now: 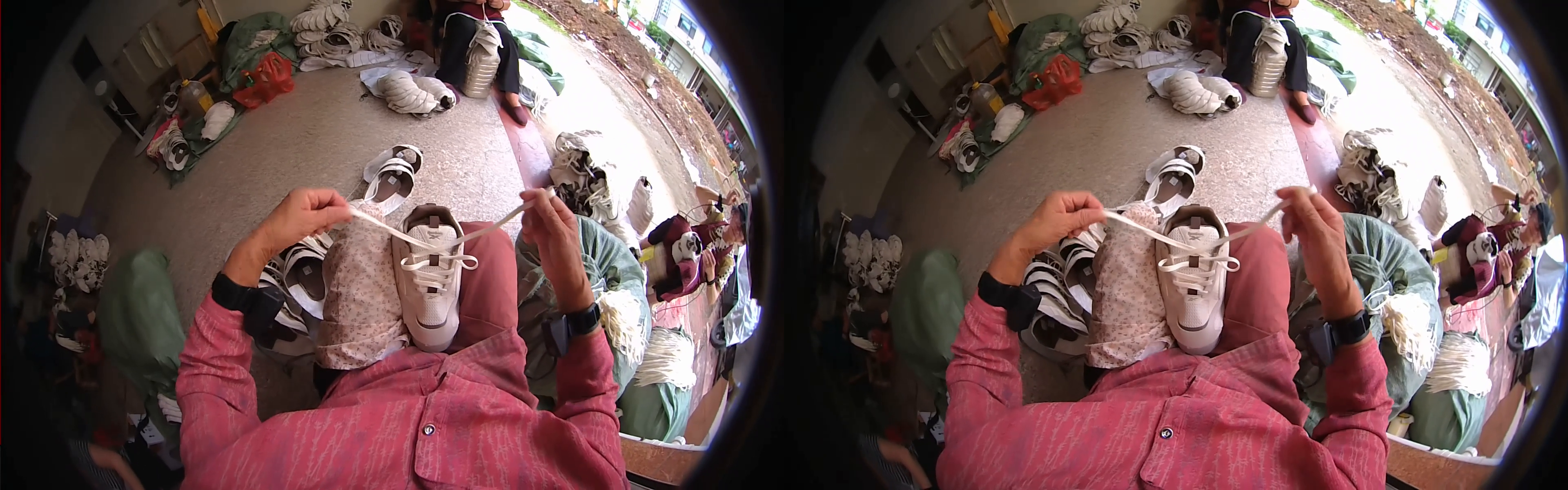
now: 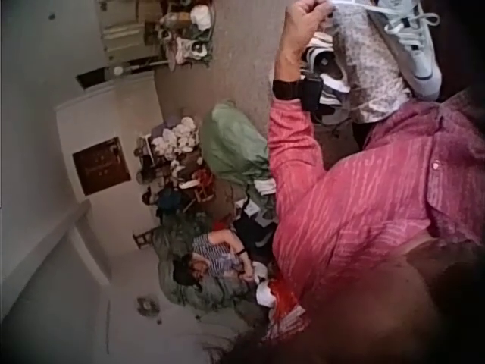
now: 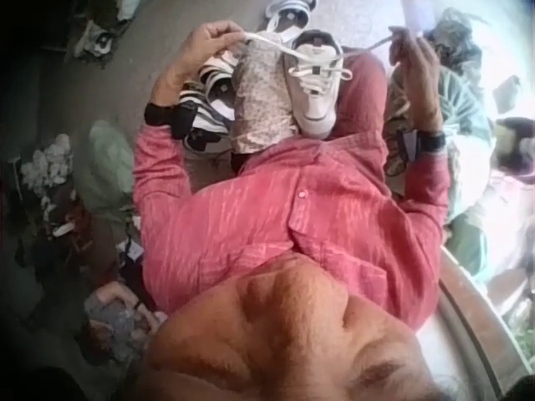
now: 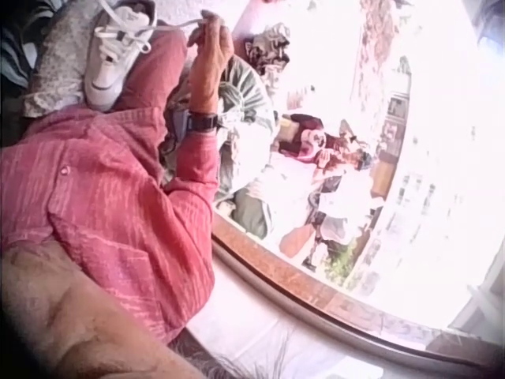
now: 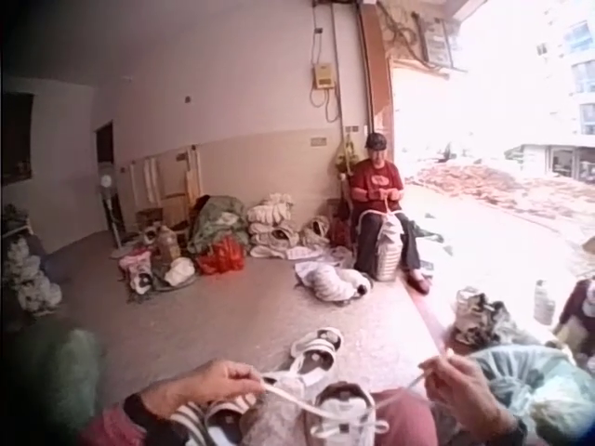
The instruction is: The recorder is lacing and organizing white sneakers in a workshop environment.
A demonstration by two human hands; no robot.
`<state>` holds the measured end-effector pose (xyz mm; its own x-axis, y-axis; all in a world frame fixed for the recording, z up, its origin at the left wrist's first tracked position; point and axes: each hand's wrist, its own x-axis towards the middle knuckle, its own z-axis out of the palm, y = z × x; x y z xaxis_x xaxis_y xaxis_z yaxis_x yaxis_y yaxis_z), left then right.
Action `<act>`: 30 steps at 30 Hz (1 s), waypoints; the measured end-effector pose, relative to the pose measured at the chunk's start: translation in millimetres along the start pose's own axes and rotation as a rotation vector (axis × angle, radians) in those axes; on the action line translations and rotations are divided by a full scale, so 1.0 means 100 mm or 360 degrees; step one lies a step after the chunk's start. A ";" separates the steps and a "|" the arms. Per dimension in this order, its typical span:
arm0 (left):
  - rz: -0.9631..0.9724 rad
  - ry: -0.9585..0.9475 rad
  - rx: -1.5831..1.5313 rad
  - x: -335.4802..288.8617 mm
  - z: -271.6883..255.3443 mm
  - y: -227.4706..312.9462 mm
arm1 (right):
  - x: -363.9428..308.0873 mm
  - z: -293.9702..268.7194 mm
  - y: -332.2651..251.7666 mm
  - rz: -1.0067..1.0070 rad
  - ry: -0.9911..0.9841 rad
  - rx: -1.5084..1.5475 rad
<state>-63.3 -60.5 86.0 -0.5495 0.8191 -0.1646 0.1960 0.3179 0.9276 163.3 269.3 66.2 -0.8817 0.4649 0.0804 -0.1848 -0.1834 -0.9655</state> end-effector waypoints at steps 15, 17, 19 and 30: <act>0.1686 0.0268 0.0867 0.02 1.08 0.84 | 0.19 0.75 -0.45 -0.0321 -0.0364 -0.0396; 0.0858 0.0024 0.0756 0.00 1.36 0.64 | 0.22 0.68 -0.44 -0.0333 -0.0267 -0.0326; 0.0780 0.0010 0.0798 0.14 1.46 0.30 | 0.20 0.69 -0.44 -0.0335 -0.0298 -0.0267; 0.0192 -0.0373 -0.0465 0.11 1.26 0.55 | 0.12 0.03 -0.16 -0.0305 0.0051 -0.0360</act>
<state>44.1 26.2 93.3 -0.3294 0.9400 -0.0892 -0.0101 0.0910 0.9958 154.2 275.0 83.1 -0.8253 0.5001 0.2620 -0.2417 0.1064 -0.9645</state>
